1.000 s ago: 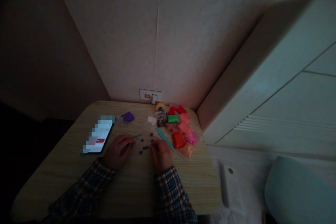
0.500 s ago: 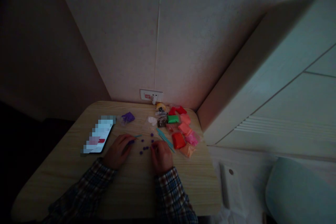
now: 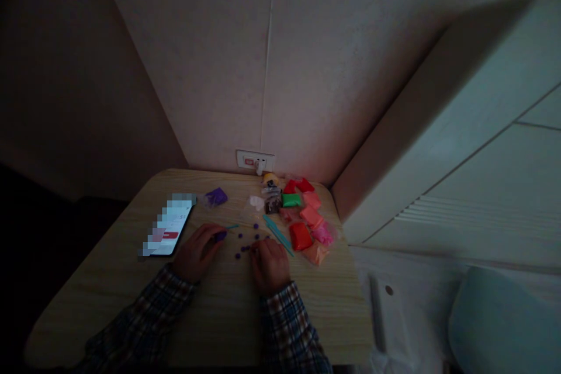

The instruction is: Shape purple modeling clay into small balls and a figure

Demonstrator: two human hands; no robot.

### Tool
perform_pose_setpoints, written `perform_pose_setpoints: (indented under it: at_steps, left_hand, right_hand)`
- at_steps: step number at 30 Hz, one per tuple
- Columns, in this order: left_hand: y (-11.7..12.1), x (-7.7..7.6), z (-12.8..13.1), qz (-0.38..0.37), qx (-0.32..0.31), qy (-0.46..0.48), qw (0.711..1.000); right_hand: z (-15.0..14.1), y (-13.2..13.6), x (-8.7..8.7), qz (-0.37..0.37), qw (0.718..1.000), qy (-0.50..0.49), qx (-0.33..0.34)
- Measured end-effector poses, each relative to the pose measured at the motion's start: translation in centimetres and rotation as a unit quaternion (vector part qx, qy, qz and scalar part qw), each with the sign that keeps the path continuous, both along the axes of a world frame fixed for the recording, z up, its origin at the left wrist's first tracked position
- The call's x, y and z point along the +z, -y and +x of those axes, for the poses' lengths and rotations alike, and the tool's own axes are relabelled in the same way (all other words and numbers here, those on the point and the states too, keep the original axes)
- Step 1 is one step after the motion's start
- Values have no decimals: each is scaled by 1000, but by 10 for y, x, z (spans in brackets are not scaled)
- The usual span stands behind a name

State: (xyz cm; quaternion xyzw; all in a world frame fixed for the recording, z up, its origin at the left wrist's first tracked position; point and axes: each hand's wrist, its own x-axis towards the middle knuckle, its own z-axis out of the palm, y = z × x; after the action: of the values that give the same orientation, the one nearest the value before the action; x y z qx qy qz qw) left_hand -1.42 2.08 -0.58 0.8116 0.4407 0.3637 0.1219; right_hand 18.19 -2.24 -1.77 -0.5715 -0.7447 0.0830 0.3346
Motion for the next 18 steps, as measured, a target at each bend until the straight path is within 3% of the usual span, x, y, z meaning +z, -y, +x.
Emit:
perform_pose_setpoints:
  at_steps: [18]
  left_hand:
    - [1, 3, 1, -8, -14, 22, 1000]
  right_hand:
    - [2, 1, -5, -49, 998, 19, -22]
